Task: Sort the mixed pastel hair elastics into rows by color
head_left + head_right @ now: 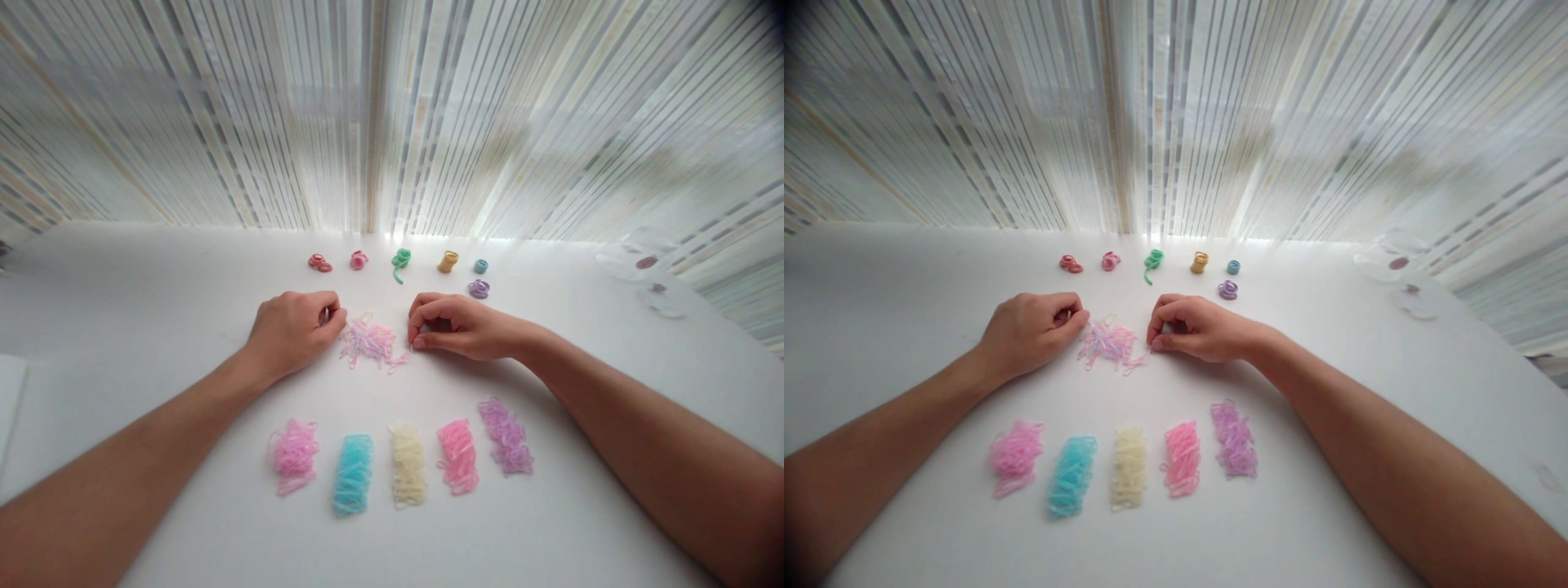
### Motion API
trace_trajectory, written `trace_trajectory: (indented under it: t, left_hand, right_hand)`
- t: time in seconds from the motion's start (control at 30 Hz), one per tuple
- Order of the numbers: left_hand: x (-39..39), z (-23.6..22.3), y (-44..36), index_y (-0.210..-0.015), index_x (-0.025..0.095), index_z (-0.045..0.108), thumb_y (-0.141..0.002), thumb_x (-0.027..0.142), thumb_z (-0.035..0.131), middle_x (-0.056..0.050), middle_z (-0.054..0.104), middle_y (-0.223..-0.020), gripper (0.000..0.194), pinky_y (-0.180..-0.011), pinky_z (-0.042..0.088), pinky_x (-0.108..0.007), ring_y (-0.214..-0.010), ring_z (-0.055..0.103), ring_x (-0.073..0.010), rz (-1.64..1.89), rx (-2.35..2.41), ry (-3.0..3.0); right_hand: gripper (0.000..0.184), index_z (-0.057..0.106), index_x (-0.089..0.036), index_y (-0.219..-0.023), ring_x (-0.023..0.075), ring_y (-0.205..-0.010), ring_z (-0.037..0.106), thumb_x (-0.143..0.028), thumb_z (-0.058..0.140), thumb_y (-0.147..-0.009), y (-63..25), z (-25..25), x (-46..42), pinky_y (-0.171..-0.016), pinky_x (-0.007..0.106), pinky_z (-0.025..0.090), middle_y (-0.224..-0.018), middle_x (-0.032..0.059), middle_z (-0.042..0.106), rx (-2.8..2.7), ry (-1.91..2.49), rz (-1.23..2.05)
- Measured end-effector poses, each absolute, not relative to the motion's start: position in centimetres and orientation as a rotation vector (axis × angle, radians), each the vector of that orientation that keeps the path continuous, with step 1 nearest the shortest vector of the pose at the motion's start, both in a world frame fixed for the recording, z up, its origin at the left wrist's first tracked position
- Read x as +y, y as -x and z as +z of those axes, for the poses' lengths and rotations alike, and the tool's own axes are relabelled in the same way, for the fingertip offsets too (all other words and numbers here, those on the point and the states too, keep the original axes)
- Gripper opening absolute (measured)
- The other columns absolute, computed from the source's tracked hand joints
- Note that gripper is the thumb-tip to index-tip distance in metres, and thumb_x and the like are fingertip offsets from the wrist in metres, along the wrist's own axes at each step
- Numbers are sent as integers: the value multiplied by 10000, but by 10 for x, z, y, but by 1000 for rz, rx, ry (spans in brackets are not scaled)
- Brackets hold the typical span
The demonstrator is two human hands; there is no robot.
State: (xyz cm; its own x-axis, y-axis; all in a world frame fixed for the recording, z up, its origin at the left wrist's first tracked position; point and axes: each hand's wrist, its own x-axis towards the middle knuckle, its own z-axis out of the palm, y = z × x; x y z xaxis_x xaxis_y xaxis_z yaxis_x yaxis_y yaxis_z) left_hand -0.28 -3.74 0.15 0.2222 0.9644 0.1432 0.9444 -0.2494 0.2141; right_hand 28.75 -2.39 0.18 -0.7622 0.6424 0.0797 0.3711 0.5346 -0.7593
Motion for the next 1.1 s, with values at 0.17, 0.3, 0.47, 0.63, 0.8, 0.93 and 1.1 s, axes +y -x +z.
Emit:
trace_trajectory:
  t: [0.17, 0.3, 0.47, 0.63, 0.8, 0.93, 1.1]
  left_hand:
    - [-38, 2, 2, -808, 246, 676, -924, 470, 470, -19, 718, -754, 327, -633, 293, -343, -693, 600, -211, 370, 1876, -2380]
    - [-38, 3, 2, -817, 244, 682, -931, 472, 471, -20, 718, -755, 331, -633, 287, -338, -706, 606, -213, 360, 1881, -2390]
    - [-37, 3, 1, -821, 243, 680, -931, 468, 462, -19, 713, -756, 332, -636, 282, -335, -714, 606, -216, 351, 1878, -2392]
    - [-37, 3, 1, -820, 244, 678, -922, 472, 456, -21, 698, -737, 334, -640, 282, -337, -703, 594, -212, 354, 1883, -2388]
    - [-38, 5, 2, -815, 244, 672, -915, 470, 457, -19, 695, -741, 328, -641, 284, -334, -698, 580, -207, 355, 1885, -2380]
    - [-38, 5, 2, -809, 244, 674, -910, 470, 459, -19, 694, -740, 328, -635, 282, -334, -691, 575, -206, 354, 1885, -2376]
    - [-38, 4, 1, -809, 245, 676, -910, 476, 453, -21, 693, -741, 336, -637, 278, -334, -684, 565, -205, 359, 1881, -2382]
  right_hand:
    - [183, 745, -158, -963, 165, -824, 601, -330, 685, -973, -289, 0, -21, -734, 310, 478, -1005, 74, 656, -2372, 856, 1106]
    - [159, 729, -162, -946, 162, -801, 591, -305, 667, -970, -289, -5, -20, -715, 315, 473, -997, 75, 642, -2318, 933, 982]
    - [108, 729, -162, -940, 139, -736, 561, -249, 666, -938, -287, -7, -21, -678, 308, 469, -1002, 74, 626, -2322, 963, 801]
    - [104, 744, -163, -955, 126, -703, 546, -218, 693, -882, -288, -8, -22, -646, 299, 464, -995, 67, 630, -2323, 953, 787]
    - [140, 754, -158, -961, 116, -692, 536, -187, 706, -833, -290, -10, -20, -622, 295, 465, -1033, 74, 634, -2256, 918, 813]
    - [114, 764, -163, -935, 103, -678, 534, -199, 718, -838, -290, -11, -20, -611, 294, 471, -1111, 93, 636, -2257, 914, 792]
    - [138, 785, -157, -943, 87, -647, 519, -272, 723, -896, -291, -9, -20, -622, 305, 481, -1184, 117, 648, -2291, 961, 790]
